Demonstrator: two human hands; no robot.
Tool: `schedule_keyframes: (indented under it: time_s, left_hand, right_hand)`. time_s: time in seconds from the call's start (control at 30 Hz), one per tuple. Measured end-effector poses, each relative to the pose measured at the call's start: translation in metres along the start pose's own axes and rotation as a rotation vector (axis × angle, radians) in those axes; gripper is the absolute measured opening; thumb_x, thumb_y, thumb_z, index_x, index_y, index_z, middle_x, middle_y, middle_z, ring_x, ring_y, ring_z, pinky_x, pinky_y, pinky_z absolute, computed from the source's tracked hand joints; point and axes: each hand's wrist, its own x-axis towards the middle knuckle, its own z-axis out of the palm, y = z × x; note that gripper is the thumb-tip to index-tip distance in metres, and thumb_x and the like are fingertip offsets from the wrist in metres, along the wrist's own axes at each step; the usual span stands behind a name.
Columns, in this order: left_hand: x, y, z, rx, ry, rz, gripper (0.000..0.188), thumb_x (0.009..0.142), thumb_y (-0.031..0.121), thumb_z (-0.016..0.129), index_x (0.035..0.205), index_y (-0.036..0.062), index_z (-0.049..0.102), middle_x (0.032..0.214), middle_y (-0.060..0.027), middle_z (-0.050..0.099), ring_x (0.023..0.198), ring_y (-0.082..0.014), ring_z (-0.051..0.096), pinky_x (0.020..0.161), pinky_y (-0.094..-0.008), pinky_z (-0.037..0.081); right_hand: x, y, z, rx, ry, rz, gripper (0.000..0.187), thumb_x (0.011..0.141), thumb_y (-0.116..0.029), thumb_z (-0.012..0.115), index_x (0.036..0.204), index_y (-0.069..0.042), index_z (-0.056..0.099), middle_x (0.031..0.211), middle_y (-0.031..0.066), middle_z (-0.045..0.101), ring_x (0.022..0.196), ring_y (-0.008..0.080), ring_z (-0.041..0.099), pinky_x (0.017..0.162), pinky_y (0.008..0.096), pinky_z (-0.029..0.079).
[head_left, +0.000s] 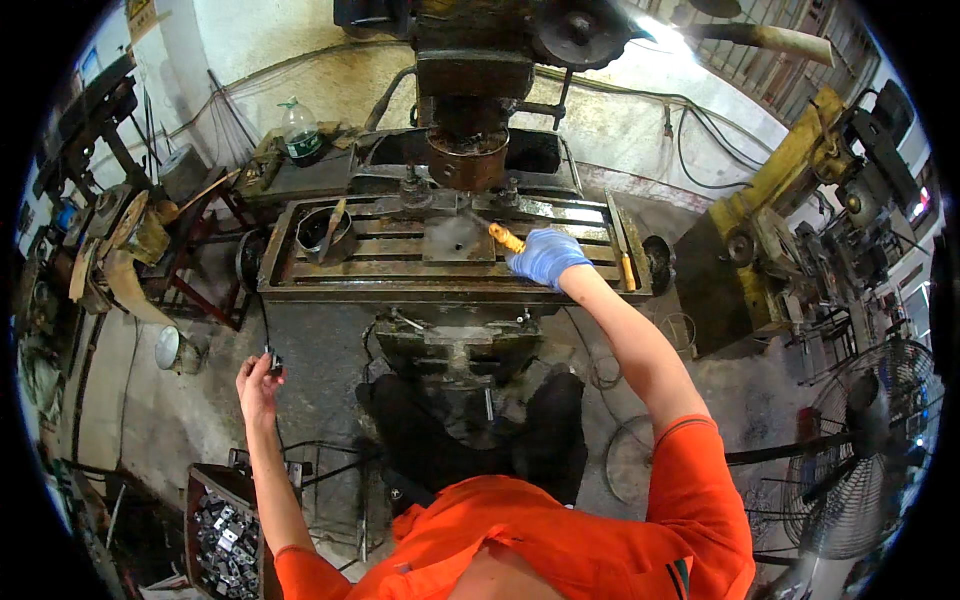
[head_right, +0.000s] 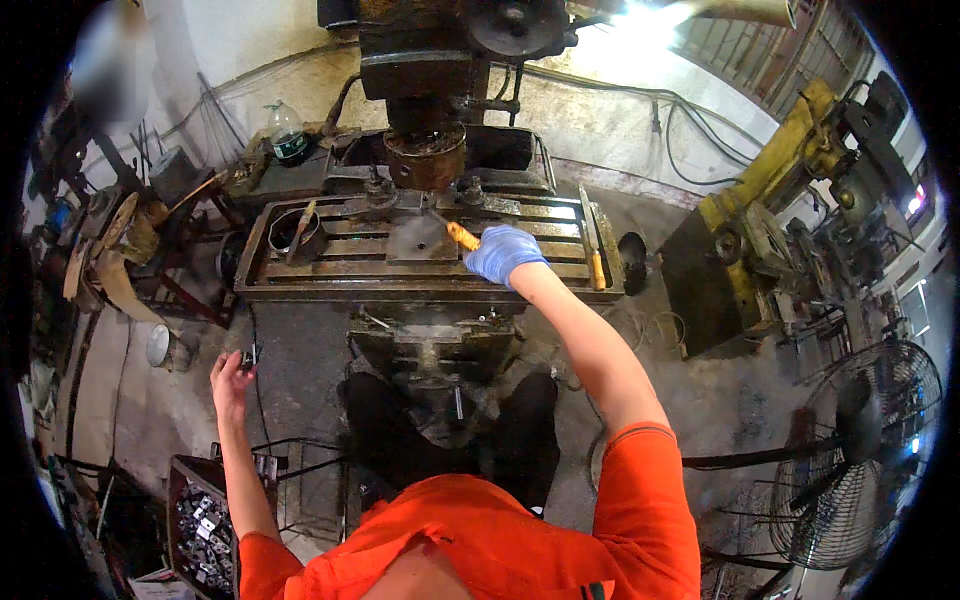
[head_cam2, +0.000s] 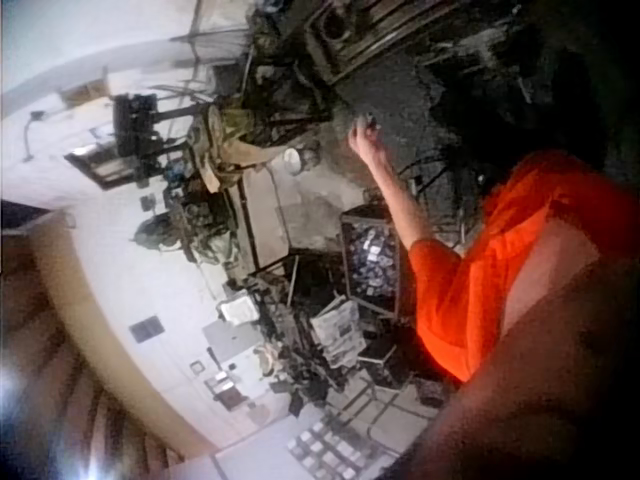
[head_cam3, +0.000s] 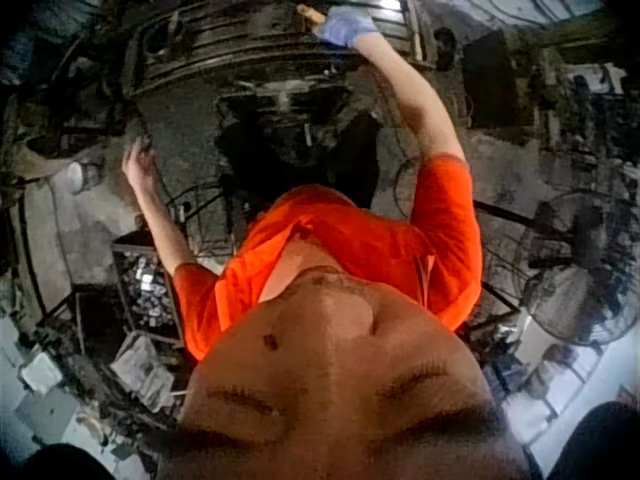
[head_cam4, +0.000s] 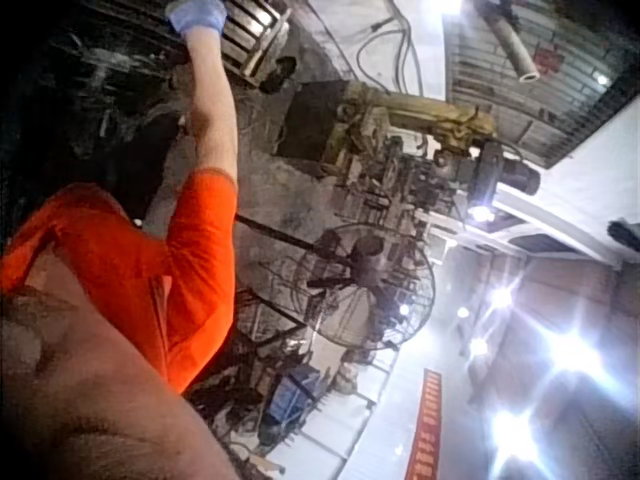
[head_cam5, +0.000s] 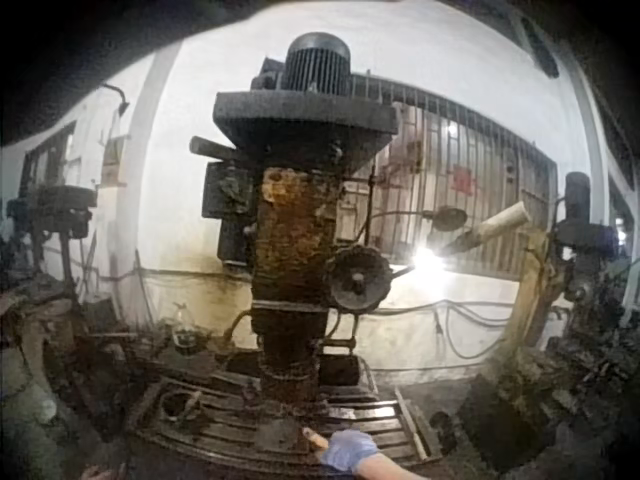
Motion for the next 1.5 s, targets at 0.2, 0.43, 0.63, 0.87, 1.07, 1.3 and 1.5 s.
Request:
schedule_keyframes:
  time_s: [0.2, 0.43, 0.63, 0.87, 1.07, 1.3, 1.5]
  left_hand:
    - [0.015, -0.009, 0.099, 0.231, -0.114, -0.037, 0.019, 0.075, 0.01, 0.065, 0.081, 0.002, 0.049, 0.069, -0.0068, 0.054, 0.049, -0.0147, 0.052, 0.045, -0.026, 0.041]
    - [0.011, -0.013, 0.192, 0.26, -0.306, -0.026, 0.02, 0.074, 0.009, 0.067, 0.072, 0.0029, 0.047, 0.062, -0.0052, 0.053, 0.045, -0.0118, 0.05, 0.039, -0.024, 0.039]
    - [0.02, -0.034, 0.239, 0.344, -0.408, -0.039, 0.022, 0.071, 0.01, 0.068, 0.069, 0.0055, 0.047, 0.063, -0.0041, 0.053, 0.042, -0.0112, 0.049, 0.038, -0.0231, 0.038]
    - [0.049, -0.063, 0.295, 0.802, -0.286, 0.342, 0.02, 0.065, 0.017, 0.064, 0.069, 0.0042, 0.049, 0.06, -0.0087, 0.055, 0.054, -0.0222, 0.057, 0.049, -0.0345, 0.045]
    - [0.071, -0.074, 0.351, 1.236, -0.139, 0.594, 0.023, 0.067, 0.027, 0.063, 0.075, 0.0064, 0.058, 0.075, -0.0126, 0.063, 0.075, -0.0312, 0.062, 0.066, -0.0424, 0.048]
    - [0.091, -0.086, 0.342, 1.207, -0.297, 0.503, 0.031, 0.073, 0.033, 0.065, 0.094, 0.0104, 0.064, 0.08, -0.012, 0.065, 0.076, -0.0292, 0.063, 0.066, -0.0399, 0.049]
    - [0.093, -0.075, 0.323, 1.361, -0.52, 0.72, 0.028, 0.074, 0.019, 0.061, 0.101, 0.0119, 0.062, 0.078, -0.0117, 0.065, 0.075, -0.0303, 0.062, 0.069, -0.0395, 0.05]
  right_hand:
    - [0.017, 0.005, 0.01, 0.042, 0.054, -0.02, 0.039, 0.072, -0.037, 0.053, 0.087, -0.003, 0.066, 0.089, 0.0207, 0.063, 0.086, 0.0339, 0.061, 0.076, 0.039, 0.048]
    - [0.008, -0.003, 0.0, 0.153, 0.052, 0.033, 0.042, 0.073, -0.04, 0.054, 0.09, -0.004, 0.067, 0.093, 0.0204, 0.063, 0.09, 0.0338, 0.061, 0.078, 0.0387, 0.047]
    - [-0.007, 0.014, 0.009, 0.157, 0.011, -0.023, 0.044, 0.072, -0.042, 0.056, 0.086, -0.002, 0.066, 0.085, 0.0212, 0.063, 0.083, 0.0361, 0.062, 0.073, 0.0401, 0.049]
    - [-0.095, 0.052, 0.029, 0.051, -0.091, -0.309, 0.042, 0.076, -0.045, 0.054, 0.076, -0.005, 0.065, 0.07, 0.0195, 0.061, 0.069, 0.0361, 0.06, 0.065, 0.0428, 0.046]
    - [-0.081, 0.082, 0.033, 0.555, 0.136, -0.307, 0.035, 0.073, -0.036, 0.067, 0.086, -0.003, 0.063, 0.065, 0.0165, 0.06, 0.058, 0.0255, 0.059, 0.057, 0.0343, 0.045]
    - [-0.022, 0.078, 0.106, 0.904, 0.18, -0.23, 0.034, 0.074, -0.031, 0.07, 0.092, -0.003, 0.065, 0.071, 0.0125, 0.064, 0.063, 0.0106, 0.058, 0.058, 0.0292, 0.044]
    - [-0.011, 0.067, 0.162, 1.17, 0.288, -0.132, 0.03, 0.07, -0.019, 0.074, 0.094, -0.003, 0.066, 0.081, 0.0038, 0.068, 0.07, 0.0076, 0.059, 0.065, 0.0246, 0.046]
